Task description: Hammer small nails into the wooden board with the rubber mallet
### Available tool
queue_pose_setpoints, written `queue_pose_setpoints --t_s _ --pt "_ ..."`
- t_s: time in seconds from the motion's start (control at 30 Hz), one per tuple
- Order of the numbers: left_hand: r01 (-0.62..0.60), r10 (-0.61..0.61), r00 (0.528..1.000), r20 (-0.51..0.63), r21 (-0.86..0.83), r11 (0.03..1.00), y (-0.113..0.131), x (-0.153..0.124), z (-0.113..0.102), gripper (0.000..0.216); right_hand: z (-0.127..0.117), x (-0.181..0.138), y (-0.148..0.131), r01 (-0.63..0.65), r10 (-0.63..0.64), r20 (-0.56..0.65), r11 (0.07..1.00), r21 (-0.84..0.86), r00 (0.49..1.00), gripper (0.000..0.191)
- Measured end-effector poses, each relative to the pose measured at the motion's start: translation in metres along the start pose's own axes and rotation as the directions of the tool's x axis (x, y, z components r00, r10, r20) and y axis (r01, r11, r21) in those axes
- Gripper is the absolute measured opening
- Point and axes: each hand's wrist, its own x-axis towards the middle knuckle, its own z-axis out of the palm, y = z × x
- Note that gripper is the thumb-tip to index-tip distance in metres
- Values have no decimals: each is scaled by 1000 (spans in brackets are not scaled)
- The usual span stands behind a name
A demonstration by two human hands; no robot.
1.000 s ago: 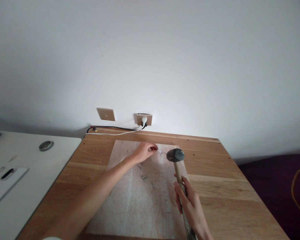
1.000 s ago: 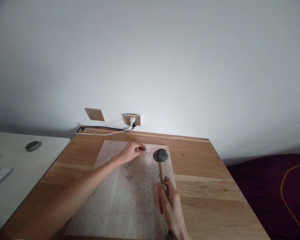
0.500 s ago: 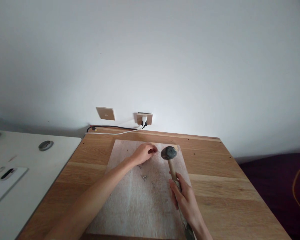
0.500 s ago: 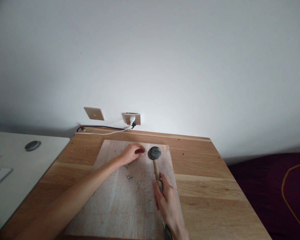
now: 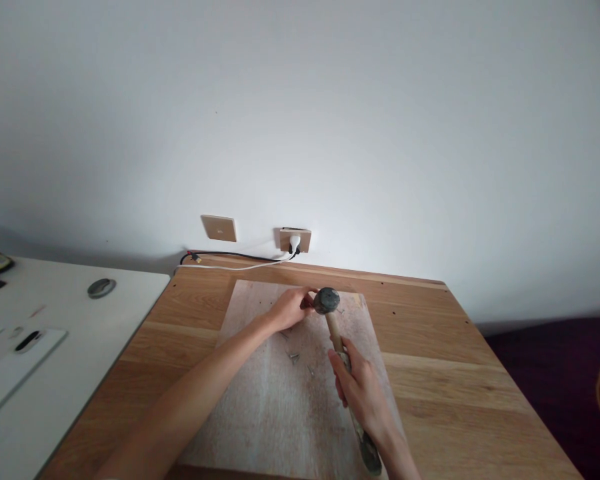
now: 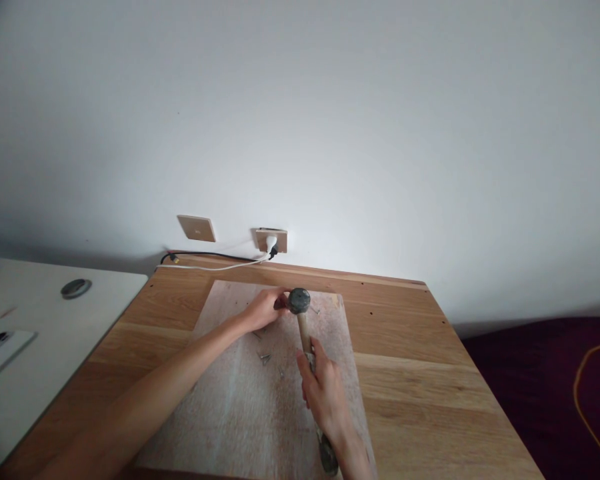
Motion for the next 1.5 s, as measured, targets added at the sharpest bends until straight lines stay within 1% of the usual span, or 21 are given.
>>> queue_pose_setpoints --t_s 0.07,0.1,0.17,0.2,0.27,0.33,0.37,0.43,0.5,0.53,0.57,0.63,0.67,0.73,0.77,0.83,0.9,1.07,1.17,1.33,1.5 --pt "-20 20 1000 12 4 1000 5 -2 -7 50 0 -1 2 -5 5 -6 1000 10 1000 66" --pt "-50 49 999 23 24 998 8 -5 -13 49 0 -2 3 -5 5 -6 1000 18 1000 65" --pt "-141 133 989 65 124 982 15 -14 -29 44 -1 -4 6 -4 4 -4 999 38 1000 63" --pt "-193 175 979 104 200 961 18 -20 -38 41 -2 -5 7 -5 5 -6 999 52 1000 63" --pt "-286 218 950 223 344 894 24 -33 -54 34 -3 -8 9 -15 17 -16 996 85 1000 65" --pt "-384 241 906 349 433 815 28 -45 -64 23 -4 -11 11 -34 37 -27 993 109 999 68" --pt "-432 257 882 395 461 775 30 -51 -66 20 -4 -12 11 -41 45 -32 993 114 998 69" --pt "-509 292 845 447 506 696 33 -58 -66 18 -4 -13 10 -42 46 -41 993 114 998 70" --pt "-545 311 829 465 547 636 35 -59 -61 18 -4 -14 8 -29 35 -51 993 117 998 70" --pt "-547 313 829 463 558 624 35 -58 -58 18 -4 -14 7 -22 29 -55 993 119 998 70" --pt "-537 313 837 450 559 632 35 -56 -55 18 -5 -15 7 -18 24 -56 993 120 998 69" --pt "-465 303 880 366 533 707 32 -48 -50 20 -5 -15 6 -14 20 -53 994 111 998 68" --pt "-402 287 912 293 500 767 29 -43 -47 21 -6 -16 7 -13 18 -48 995 103 999 66" --pt "-248 217 968 124 399 882 23 -33 -41 21 -5 -17 8 -11 15 -39 996 90 999 66" --pt "-177 171 984 49 345 922 19 -29 -38 20 -5 -17 9 -12 15 -36 996 89 999 66" --pt "-88 103 994 -40 272 958 13 -22 -32 17 -4 -17 12 -15 18 -32 995 94 999 68" --pt "-62 81 995 -63 259 964 9 -19 -27 17 -3 -18 14 -14 17 -29 994 108 999 69" --pt "-61 87 993 -80 281 958 4 -22 -19 19 -1 -19 19 -6 9 -23 991 135 1000 68" --pt "-62 94 991 -95 295 953 1 -24 -18 18 0 -18 22 -3 5 -12 991 135 1000 69" --pt "-89 116 990 -78 287 954 -3 -25 -18 20 1 -16 23 -4 5 -6 992 123 1000 69" --pt "-91 116 989 -88 253 963 -4 -23 -17 14 3 -12 18 -1 0 6 995 97 1000 66"
